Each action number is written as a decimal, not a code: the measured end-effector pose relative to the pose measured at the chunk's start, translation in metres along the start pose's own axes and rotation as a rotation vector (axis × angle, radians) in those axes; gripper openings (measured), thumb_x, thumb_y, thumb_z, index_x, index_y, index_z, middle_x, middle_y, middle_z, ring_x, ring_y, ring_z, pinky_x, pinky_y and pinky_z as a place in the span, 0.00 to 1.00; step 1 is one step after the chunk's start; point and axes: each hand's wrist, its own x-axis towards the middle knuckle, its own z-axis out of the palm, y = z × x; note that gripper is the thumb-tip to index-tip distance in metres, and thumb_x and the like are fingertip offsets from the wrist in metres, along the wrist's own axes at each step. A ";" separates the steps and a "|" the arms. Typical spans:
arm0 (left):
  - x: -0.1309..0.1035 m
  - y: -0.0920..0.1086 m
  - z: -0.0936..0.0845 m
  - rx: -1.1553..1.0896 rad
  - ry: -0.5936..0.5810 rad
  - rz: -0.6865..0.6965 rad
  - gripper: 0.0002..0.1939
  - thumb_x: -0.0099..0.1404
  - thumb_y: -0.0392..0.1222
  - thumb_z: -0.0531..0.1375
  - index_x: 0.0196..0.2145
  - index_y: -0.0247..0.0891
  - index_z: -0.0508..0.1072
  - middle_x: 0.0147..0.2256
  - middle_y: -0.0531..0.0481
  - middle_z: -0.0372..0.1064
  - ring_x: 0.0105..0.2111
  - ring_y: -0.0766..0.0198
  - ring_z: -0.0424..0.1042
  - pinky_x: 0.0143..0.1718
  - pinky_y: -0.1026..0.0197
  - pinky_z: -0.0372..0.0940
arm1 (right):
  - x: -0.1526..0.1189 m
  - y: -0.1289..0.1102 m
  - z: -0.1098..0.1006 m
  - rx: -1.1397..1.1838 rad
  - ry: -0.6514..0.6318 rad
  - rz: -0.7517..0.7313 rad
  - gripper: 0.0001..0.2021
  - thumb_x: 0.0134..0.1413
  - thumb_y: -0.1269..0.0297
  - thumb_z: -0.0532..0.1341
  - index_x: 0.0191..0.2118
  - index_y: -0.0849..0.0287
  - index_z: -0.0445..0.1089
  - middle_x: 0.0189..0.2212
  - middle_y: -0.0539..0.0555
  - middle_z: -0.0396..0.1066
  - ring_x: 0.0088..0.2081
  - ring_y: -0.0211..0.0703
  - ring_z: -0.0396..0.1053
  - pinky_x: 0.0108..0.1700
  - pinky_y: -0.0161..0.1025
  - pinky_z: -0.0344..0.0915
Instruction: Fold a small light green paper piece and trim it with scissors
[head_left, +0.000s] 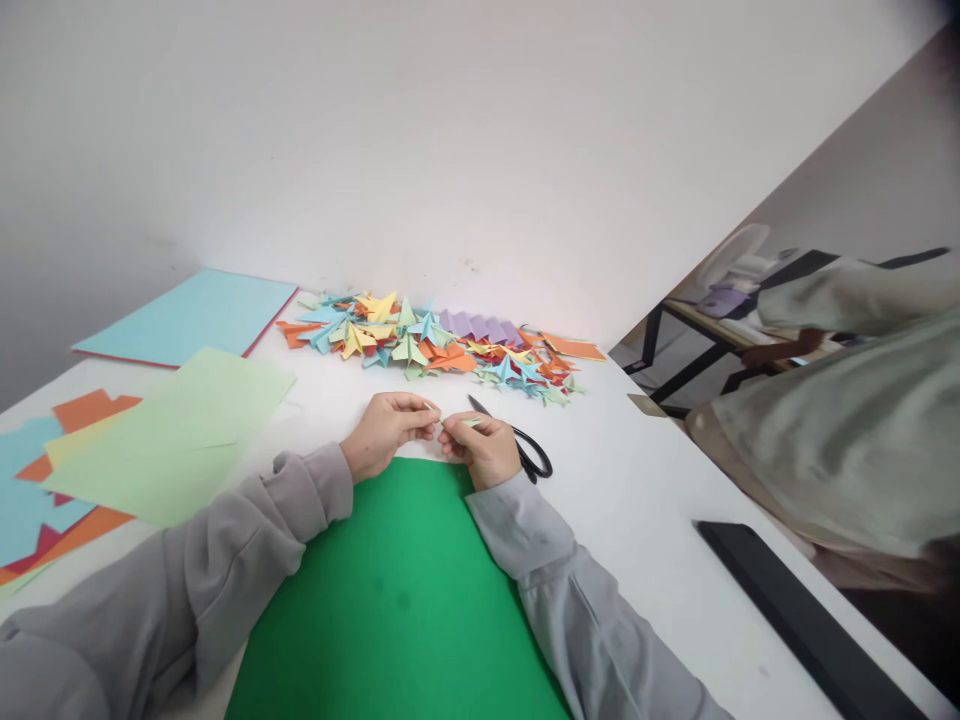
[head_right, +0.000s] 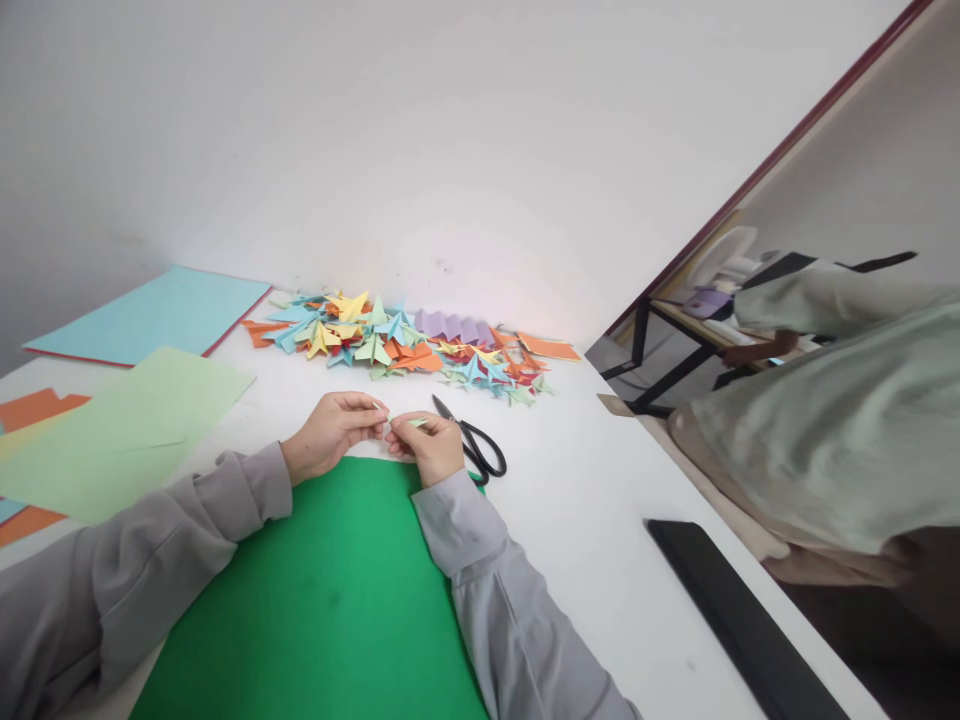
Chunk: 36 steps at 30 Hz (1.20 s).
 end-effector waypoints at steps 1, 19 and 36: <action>0.000 0.000 0.000 -0.008 -0.003 -0.003 0.07 0.43 0.35 0.64 0.23 0.30 0.71 0.19 0.52 0.65 0.21 0.69 0.65 0.29 0.61 0.60 | -0.001 -0.001 0.000 -0.029 0.009 -0.029 0.06 0.32 0.63 0.65 0.20 0.60 0.71 0.13 0.48 0.69 0.15 0.34 0.64 0.17 0.31 0.61; 0.002 0.000 -0.001 -0.074 -0.021 -0.010 0.08 0.49 0.36 0.61 0.27 0.27 0.70 0.20 0.48 0.67 0.22 0.68 0.67 0.30 0.61 0.62 | -0.003 -0.004 0.006 -0.085 0.041 -0.118 0.07 0.33 0.63 0.65 0.21 0.61 0.71 0.13 0.48 0.69 0.14 0.35 0.64 0.17 0.31 0.62; 0.001 0.000 -0.002 0.037 -0.008 0.044 0.11 0.41 0.34 0.66 0.24 0.30 0.70 0.19 0.51 0.68 0.22 0.67 0.68 0.30 0.60 0.62 | -0.011 -0.010 0.006 -0.347 0.020 -0.352 0.07 0.38 0.63 0.63 0.23 0.62 0.71 0.15 0.51 0.69 0.16 0.37 0.66 0.18 0.33 0.64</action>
